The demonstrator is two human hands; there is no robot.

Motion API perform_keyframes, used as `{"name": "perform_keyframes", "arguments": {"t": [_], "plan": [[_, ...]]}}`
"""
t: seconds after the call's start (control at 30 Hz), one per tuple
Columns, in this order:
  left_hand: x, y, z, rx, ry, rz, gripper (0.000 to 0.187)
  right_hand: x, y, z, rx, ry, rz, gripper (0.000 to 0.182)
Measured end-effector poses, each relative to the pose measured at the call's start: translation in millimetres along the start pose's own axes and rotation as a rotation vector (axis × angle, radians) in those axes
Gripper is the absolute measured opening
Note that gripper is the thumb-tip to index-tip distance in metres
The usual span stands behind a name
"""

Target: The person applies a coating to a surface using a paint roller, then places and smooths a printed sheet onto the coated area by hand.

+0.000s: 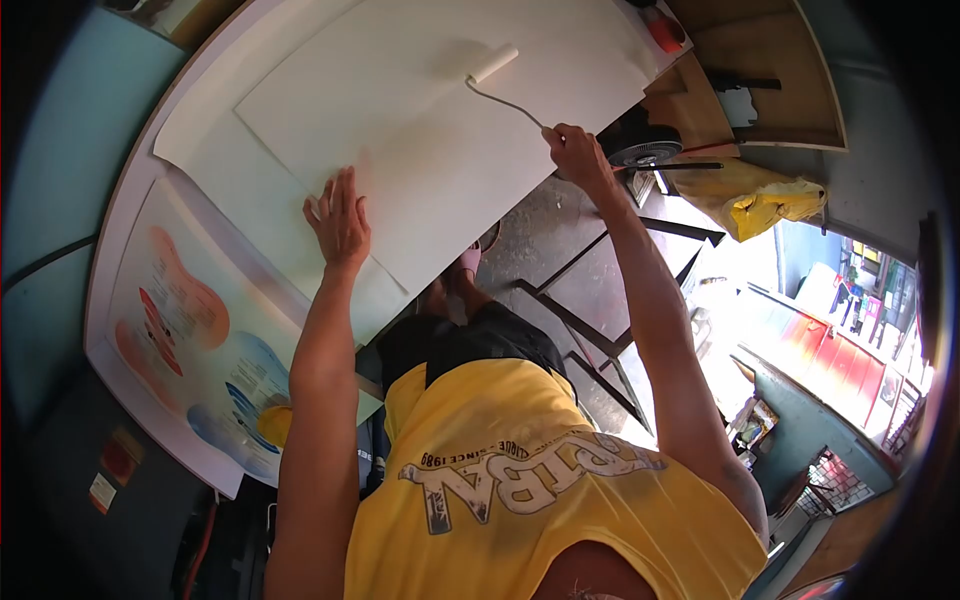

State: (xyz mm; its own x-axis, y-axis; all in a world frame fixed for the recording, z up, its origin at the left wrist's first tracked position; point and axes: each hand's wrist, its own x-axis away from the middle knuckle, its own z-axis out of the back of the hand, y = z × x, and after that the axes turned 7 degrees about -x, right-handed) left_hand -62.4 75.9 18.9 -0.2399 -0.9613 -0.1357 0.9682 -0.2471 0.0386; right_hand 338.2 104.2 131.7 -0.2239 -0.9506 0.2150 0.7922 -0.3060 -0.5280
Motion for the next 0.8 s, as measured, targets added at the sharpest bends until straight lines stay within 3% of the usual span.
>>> {"name": "perform_keyframes", "arguments": {"t": [0.17, 0.27, 0.4, 0.47, 0.5, 0.53, 0.63, 0.8], "plan": [[-0.8, 2.0, 5.3, -0.005, 0.014, -0.007, 0.059, 26.5, 30.7, 7.5, 0.022, -0.049, -0.022, 0.033], [-1.5, 1.5, 5.9, 0.025, 0.033, -0.015, 0.060, 87.3, 98.2, 11.6, 0.013, -0.002, 0.079, 0.031], [-0.8, 0.7, 5.9, 0.037, 0.052, -0.024, 0.059, 162.2, 102.5, 58.7, 0.073, -0.082, -0.219, 0.026], [-0.4, 1.8, 6.3, 0.031, 0.051, -0.021, 0.059, 171.7, 88.7, 78.2, 0.059, -0.074, -0.268, 0.027], [-2.7, 2.1, 6.1, 0.024, 0.053, -0.016, 0.059, 165.5, 82.0, 86.2, 0.050, -0.070, -0.284, 0.028], [-3.0, 2.4, 5.7, 0.016, 0.051, -0.013, 0.059, 155.5, 79.3, 86.1, 0.043, 0.031, -0.160, 0.027], [-2.3, 3.5, 6.4, -0.002, 0.024, -0.011, 0.058, 84.2, 62.8, 81.2, 0.070, 0.069, 0.054, 0.028], [-3.7, 2.2, 3.8, -0.052, -0.027, 0.009, 0.058, -39.2, 56.1, 46.4, 0.041, -0.013, -0.048, 0.030]]}}
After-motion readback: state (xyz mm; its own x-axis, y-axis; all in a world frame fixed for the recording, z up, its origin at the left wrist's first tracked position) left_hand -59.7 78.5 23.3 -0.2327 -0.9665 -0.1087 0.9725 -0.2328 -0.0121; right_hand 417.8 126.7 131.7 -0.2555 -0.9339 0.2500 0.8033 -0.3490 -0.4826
